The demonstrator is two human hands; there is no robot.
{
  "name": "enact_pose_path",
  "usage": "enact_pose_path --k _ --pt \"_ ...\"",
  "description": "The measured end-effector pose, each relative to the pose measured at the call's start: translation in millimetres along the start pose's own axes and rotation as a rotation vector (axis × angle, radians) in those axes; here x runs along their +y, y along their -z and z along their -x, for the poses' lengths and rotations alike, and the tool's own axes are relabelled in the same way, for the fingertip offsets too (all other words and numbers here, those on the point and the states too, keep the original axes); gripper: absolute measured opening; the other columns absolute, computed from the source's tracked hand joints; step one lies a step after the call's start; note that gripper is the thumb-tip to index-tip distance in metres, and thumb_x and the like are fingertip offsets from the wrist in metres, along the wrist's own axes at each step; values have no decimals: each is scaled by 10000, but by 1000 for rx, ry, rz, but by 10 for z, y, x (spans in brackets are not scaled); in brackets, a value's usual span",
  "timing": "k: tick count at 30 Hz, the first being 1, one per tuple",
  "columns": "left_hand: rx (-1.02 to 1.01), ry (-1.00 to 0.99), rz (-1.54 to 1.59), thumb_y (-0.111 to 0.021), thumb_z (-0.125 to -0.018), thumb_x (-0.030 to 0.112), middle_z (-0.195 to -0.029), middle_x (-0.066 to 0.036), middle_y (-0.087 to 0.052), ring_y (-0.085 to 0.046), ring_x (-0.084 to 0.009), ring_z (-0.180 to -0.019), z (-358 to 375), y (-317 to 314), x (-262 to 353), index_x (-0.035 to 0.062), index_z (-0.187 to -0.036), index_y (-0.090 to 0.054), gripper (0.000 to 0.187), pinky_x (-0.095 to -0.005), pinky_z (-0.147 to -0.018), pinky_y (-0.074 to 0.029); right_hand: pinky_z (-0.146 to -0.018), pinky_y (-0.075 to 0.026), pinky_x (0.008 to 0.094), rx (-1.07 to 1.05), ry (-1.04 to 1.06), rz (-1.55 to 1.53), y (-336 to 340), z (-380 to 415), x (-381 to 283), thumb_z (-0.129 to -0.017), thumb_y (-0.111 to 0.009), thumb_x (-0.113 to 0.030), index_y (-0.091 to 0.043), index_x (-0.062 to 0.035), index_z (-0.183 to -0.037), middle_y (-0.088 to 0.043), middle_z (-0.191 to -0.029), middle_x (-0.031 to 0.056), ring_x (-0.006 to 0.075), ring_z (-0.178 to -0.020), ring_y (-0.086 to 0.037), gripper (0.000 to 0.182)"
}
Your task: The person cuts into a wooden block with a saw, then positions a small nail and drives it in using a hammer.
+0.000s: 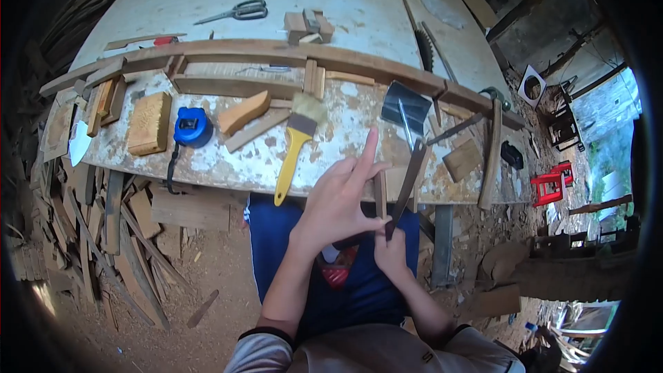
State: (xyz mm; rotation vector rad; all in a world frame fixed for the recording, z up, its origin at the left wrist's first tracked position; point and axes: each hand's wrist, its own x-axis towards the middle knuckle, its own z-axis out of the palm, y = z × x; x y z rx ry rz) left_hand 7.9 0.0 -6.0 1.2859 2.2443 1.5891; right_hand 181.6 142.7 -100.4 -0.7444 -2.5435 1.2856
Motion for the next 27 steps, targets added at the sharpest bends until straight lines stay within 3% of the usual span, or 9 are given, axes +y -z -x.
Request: enact_pose_path --k 2,5,9,14,17,20,21,24,27 --pt "-5 -8 0 -1023 -587 238 -1310 -111 -778 -654 -380 -1238 -33 26 -1 26 -1743 -42 1531 -428 -1094 -508 -634 -512 497 36 62 7 -17 -5 20 -1099 -561 -171 -691 60 -892 -655 -769 307 508 -796 -701 337" --pt "0 -25 -21 -1027 -584 250 -1308 -111 -778 -656 -381 -1241 -25 25 -1 24 -1742 -49 1532 -431 -1094 -512 -627 -502 504 22 21 56 -206 110 609 -1068 -573 -138 -666 49 -879 -646 -764 297 511 -790 -691 282" --pt "-2 -19 -7 -1028 -580 249 -1289 -112 -784 -665 -376 -1212 25 -15 25 20 -1742 -61 1528 -434 -1089 -513 -618 -478 534 34 20 -8 17 -38 9 -1055 -575 -113 -647 50 -850 -631 -752 297 525 -768 -669 272" --pt "10 -16 -36 -1025 -579 238 -1283 -122 -783 -667 -377 -1208 -20 -1 -5 27 -1744 -68 1523 -431 -1082 -515 -617 -478 531 32 22 23 -166 41 551 -1062 -580 -144 -632 48 -844 -621 -728 295 524 -749 -660 294" --pt "15 -13 5 -1018 -570 225 -1288 -120 -783 -670 -372 -1149 14 1 9 24 -1744 -70 1522 -422 -1060 -519 -615 -482 525 -25 -9 -20 13 -22 130 -1095 -576 -184 -633 34 -823 -620 -706 280 517 -723 -662 353" --pt "12 -35 -13 -1015 -571 219 -1298 -112 -780 -668 -365 -1120 -38 22 15 26 -1745 -73 1517 -415 -1047 -523 -613 -484 518 56 109 25 -164 5 594 -1104 -559 -198 -645 30 -839 -622 -698 272 512 -708 -662 360" --pt "8 -31 -21 -1014 -572 218 -1303 -109 -779 -667 -363 -1112 -22 21 13 28 -1745 -74 1515 -412 -1043 -524 -614 -486 513 36 60 51 -186 30 703 -1073 -566 -156 -641 27 -851 -625 -698 266 510 -708 -661 298" --pt "8 -17 -32 -1014 -572 222 -1306 -101 -778 -672 -349 -1122 -9 29 7 31 -1745 -78 1513 -401 -1039 -526 -617 -484 513 10 44 -51 -32 -46 193 -1061 -575 -139 -626 26 -841 -624 -702 267 512 -713 -660 280" --pt "-22 -17 -34 -1016 -572 225 -1312 -83 -777 -672 -339 -1111 -23 40 45 34 -1746 -81 1512 -401 -1037 -528 -609 -476 515 22 69 -30 -90 -9 291 -1081 -561 -147 -631 34 -850 -624 -706 266 499 -714 -677 302"
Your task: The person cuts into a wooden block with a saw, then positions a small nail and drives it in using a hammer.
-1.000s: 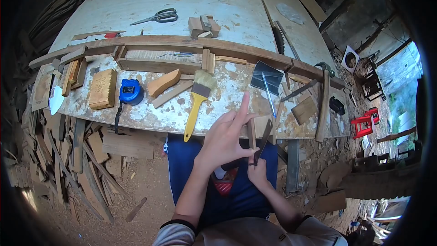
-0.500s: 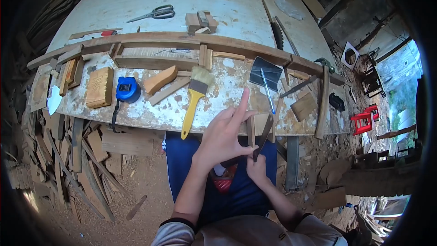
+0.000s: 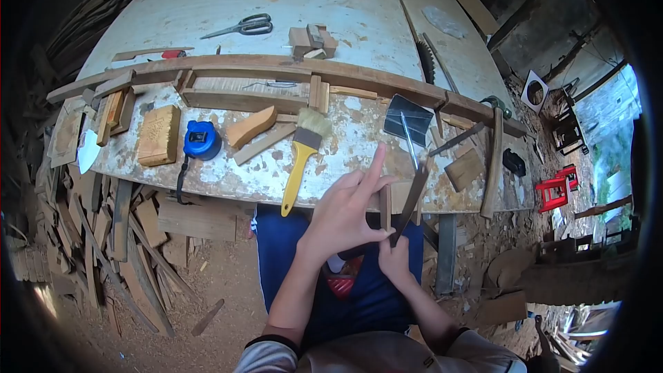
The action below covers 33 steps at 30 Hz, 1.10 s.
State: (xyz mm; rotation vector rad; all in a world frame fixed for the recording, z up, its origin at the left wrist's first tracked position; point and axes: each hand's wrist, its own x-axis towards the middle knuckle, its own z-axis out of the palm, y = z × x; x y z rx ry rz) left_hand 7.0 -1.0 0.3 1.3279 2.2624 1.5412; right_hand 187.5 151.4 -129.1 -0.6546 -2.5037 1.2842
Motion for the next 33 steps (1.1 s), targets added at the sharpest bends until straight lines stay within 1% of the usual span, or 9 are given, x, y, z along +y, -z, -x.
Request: enact_pose_path --k 2,7,9,12,16,19,23,26,33 --pt "12 -12 -13 -1015 -579 234 -1317 -71 -776 -670 -337 -1101 7 -20 -32 34 -1746 -79 1509 -402 -1032 -530 -602 -470 512 21 -5 3 -156 64 418 -1058 -564 -121 -637 41 -858 -616 -703 271 487 -719 -689 267" --pt "25 -19 1 -1016 -600 258 -1315 -73 -775 -676 -335 -1104 0 -20 -16 36 -1747 -69 1504 -406 -1020 -534 -608 -483 513 26 -36 -1 63 -96 -220 -1045 -582 -105 -631 48 -838 -609 -683 272 481 -697 -691 262" --pt "9 -1 -19 -1015 -604 259 -1316 -79 -774 -675 -334 -1088 17 -37 -32 31 -1745 -67 1501 -408 -1012 -535 -612 -488 511 88 77 94 -25 -58 -72 -1032 -589 -101 -648 53 -857 -618 -695 277 481 -703 -693 240" --pt "6 -10 -14 -1012 -609 266 -1313 -83 -775 -675 -337 -1076 13 -14 -34 20 -1742 -66 1497 -411 -1003 -536 -613 -488 511 8 -50 -7 -89 -23 333 -1018 -592 -90 -662 54 -869 -629 -708 282 486 -721 -696 219" --pt "31 -44 -1 -1012 -609 275 -1299 -85 -782 -672 -338 -1065 -7 -36 -36 8 -1740 -73 1494 -411 -1003 -536 -605 -482 502 57 -3 4 46 -157 -219 -1009 -569 -69 -660 51 -851 -622 -685 262 470 -710 -704 218" --pt "20 -27 -9 -1010 -614 275 -1291 -84 -785 -678 -341 -1070 5 -32 -29 9 -1740 -79 1485 -410 -1000 -538 -595 -476 491 144 102 -30 -248 -25 398 -1025 -574 -90 -660 57 -861 -619 -676 253 447 -684 -708 236" --pt "54 -54 -8 -1005 -616 261 -1291 -99 -783 -681 -344 -1047 23 -65 -45 6 -1739 -80 1477 -407 -991 -542 -583 -472 490 99 -5 4 42 -162 -227 -1056 -553 -115 -654 47 -844 -614 -659 247 425 -648 -707 285" --pt "44 -62 -17 -1002 -608 245 -1293 -111 -779 -679 -349 -1036 -24 -34 -15 6 -1740 -76 1482 -411 -980 -546 -592 -483 502 122 91 -18 -149 -107 282 -1060 -585 -143 -651 49 -829 -603 -663 273 476 -676 -692 308" --pt "35 -54 7 -1003 -600 237 -1291 -122 -770 -680 -350 -1056 4 -71 -29 10 -1741 -66 1494 -408 -976 -549 -587 -465 503 81 25 -16 26 -226 -155 -1045 -597 -126 -665 56 -849 -601 -676 275 490 -685 -673 276"
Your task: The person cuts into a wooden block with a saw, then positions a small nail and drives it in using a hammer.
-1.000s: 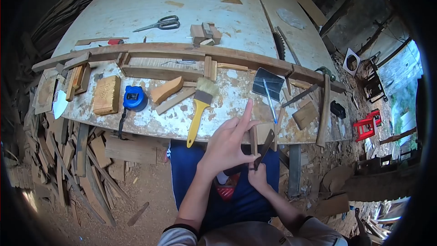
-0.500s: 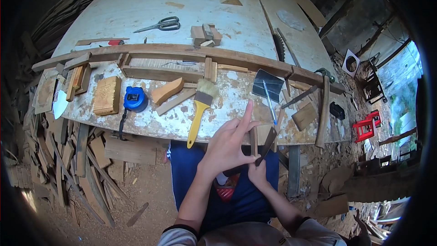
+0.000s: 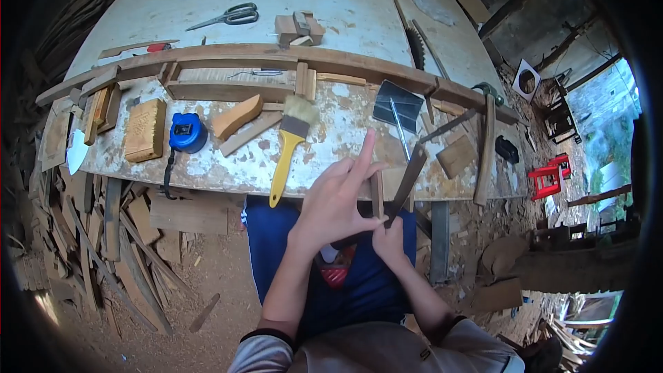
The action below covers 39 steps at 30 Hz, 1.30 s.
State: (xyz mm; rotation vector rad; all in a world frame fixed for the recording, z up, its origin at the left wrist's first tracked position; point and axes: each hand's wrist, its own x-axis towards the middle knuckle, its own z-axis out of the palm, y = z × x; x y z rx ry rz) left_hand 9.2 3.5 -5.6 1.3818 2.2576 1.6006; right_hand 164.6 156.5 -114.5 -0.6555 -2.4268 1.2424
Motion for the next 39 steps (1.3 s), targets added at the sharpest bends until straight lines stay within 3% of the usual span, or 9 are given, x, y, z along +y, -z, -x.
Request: enact_pose_path --k 9,12,17,21,25,29,33,36,39 --pt "0 14 16 -1005 -629 230 -1309 -125 -767 -677 -390 -1153 -29 37 -15 18 -1741 -76 1465 -423 -1036 -536 -605 -493 477 -12 74 72 -52 83 249 -1059 -593 -115 -695 61 -934 -623 -704 265 481 -721 -689 240" --pt "23 6 18 -1008 -608 207 -1309 -111 -768 -672 -384 -1143 -22 22 -33 17 -1740 -81 1475 -426 -1031 -541 -617 -500 484 -68 -107 41 -29 116 207 -1019 -613 -77 -696 59 -943 -636 -733 278 486 -744 -692 176" --pt "-4 9 9 -1006 -598 192 -1299 -99 -771 -675 -359 -1100 -19 11 5 16 -1741 -93 1473 -416 -999 -551 -623 -500 512 -52 46 91 63 39 125 -1050 -598 -81 -695 58 -962 -633 -767 304 519 -782 -676 191" --pt "15 -21 -3 -1002 -596 195 -1296 -91 -773 -678 -345 -1082 -41 36 -26 18 -1742 -99 1470 -401 -978 -554 -663 -518 522 -102 -116 121 20 117 188 -979 -620 -26 -697 60 -1009 -662 -825 307 517 -846 -688 120" --pt "-19 25 27 -1005 -590 197 -1287 -99 -775 -687 -348 -1105 -31 23 6 24 -1743 -105 1473 -406 -996 -552 -653 -522 514 24 118 69 4 25 48 -1033 -596 -52 -703 56 -1049 -653 -830 316 517 -840 -692 153" --pt "57 -33 3 -988 -593 176 -1304 -91 -771 -676 -355 -1075 -26 4 -30 23 -1741 -110 1454 -411 -974 -552 -711 -550 516 -47 -90 134 81 22 221 -942 -608 -2 -717 51 -1103 -683 -895 323 518 -915 -694 201" --pt "-50 60 4 -993 -584 163 -1310 -110 -768 -678 -379 -1123 -41 51 70 20 -1740 -100 1469 -410 -1005 -539 -664 -540 545 12 134 167 110 -3 -52 -901 -605 20 -718 50 -1146 -666 -850 331 529 -860 -690 271" --pt "-38 31 4 -997 -581 170 -1324 -121 -762 -676 -377 -1127 -39 29 46 16 -1740 -78 1487 -411 -1023 -528 -663 -541 556 27 109 104 32 34 432 -957 -621 -16 -721 47 -1134 -669 -850 335 533 -841 -688 213" --pt "9 -11 -2 -1005 -571 173 -1300 -132 -777 -683 -367 -1143 -70 5 11 5 -1737 -81 1498 -410 -1035 -530 -663 -528 566 -42 58 157 92 40 111 -1069 -618 -129 -724 35 -1086 -663 -873 334 521 -843 -687 197"
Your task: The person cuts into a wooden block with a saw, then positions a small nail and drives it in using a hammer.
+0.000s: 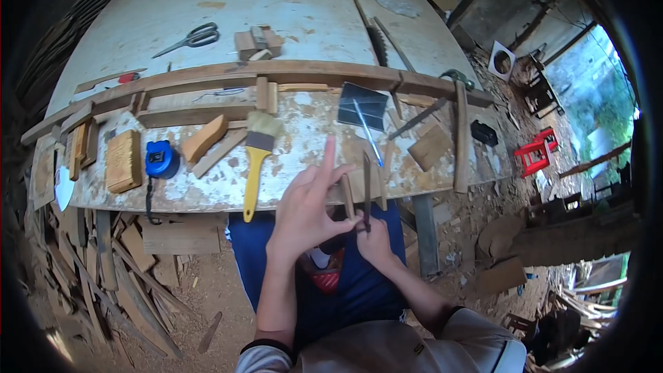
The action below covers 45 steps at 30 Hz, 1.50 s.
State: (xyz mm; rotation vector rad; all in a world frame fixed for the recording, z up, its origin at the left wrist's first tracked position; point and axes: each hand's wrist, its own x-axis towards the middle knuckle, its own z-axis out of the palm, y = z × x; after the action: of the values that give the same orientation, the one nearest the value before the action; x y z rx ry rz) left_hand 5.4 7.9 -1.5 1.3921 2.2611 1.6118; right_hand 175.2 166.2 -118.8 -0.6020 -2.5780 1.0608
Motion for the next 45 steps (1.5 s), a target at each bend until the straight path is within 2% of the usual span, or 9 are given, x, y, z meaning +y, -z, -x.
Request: enact_pose_path --k 5,9,14,17,23,30,35,40,45 --pt "-8 20 11 -1007 -569 173 -1282 -126 -789 -682 -365 -1126 28 -31 -2 1 -1737 -64 1510 -403 -1032 -526 -660 -500 513 35 25 -65 -134 98 332 -965 -582 -55 -640 3 -981 -626 -824 288 536 -845 -639 83" --pt "3 -2 -32 -1007 -569 168 -1283 -107 -792 -686 -357 -1084 83 -60 11 -9 -1734 -69 1506 -396 -1017 -533 -670 -506 536 26 18 -107 93 -76 -262 -957 -574 -61 -662 -1 -1008 -637 -813 283 518 -806 -664 119" --pt "-22 15 1 -988 -592 128 -1334 -84 -764 -671 -374 -1103 17 -21 40 3 -1733 -92 1456 -422 -996 -541 -731 -526 548 -12 -76 -85 -287 108 423 -891 -593 -25 -669 25 -998 -653 -850 296 522 -847 -668 140" --pt "-13 16 24 -994 -582 127 -1337 -88 -765 -675 -382 -1100 24 -57 20 -1 -1731 -93 1466 -427 -1002 -543 -698 -533 550 104 45 -52 46 -127 -139 -882 -603 -24 -666 41 -990 -652 -834 305 536 -835 -672 141" --pt "-14 12 -12 -987 -578 103 -1344 -77 -763 -670 -369 -1107 2 -28 50 -14 -1725 -97 1456 -418 -1000 -544 -711 -561 532 31 24 -113 -216 -72 289 -877 -582 7 -739 24 -1141 -685 -879 326 519 -889 -692 307" --pt "-21 -15 -78 -996 -562 127 -1320 -94 -782 -713 -315 -1028 -11 -55 37 19 -1742 -42 1521 -393 -979 -565 -724 -573 520 -6 -55 -205 -244 -33 110 -907 -612 -13 -741 5 -1221 -692 -891 322 520 -896 -696 340" --pt "-14 22 -18 -981 -577 104 -1341 -74 -766 -670 -353 -1060 8 -89 29 -6 -1728 -107 1450 -402 -980 -546 -652 -539 556 97 73 -156 -81 -131 -161 -939 -622 -43 -737 22 -1060 -670 -813 316 527 -814 -683 179" --pt "-17 -22 -77 -1007 -558 123 -1312 -98 -783 -707 -338 -1075 10 -55 11 -5 -1734 -88 1498 -404 -996 -551 -675 -544 542 56 -70 -191 -207 -59 4 -919 -617 -24 -726 22 -1001 -681 -840 301 522 -832 -682 144" --pt "-44 -7 -67 -1008 -575 128 -1322 -111 -778 -700 -347 -1086 -12 -11 42 6 -1735 -98 1480 -399 -997 -552 -654 -542 541 107 59 -132 -253 -87 61 -942 -612 -22 -698 30 -965 -683 -847 301 507 -820 -700 103"
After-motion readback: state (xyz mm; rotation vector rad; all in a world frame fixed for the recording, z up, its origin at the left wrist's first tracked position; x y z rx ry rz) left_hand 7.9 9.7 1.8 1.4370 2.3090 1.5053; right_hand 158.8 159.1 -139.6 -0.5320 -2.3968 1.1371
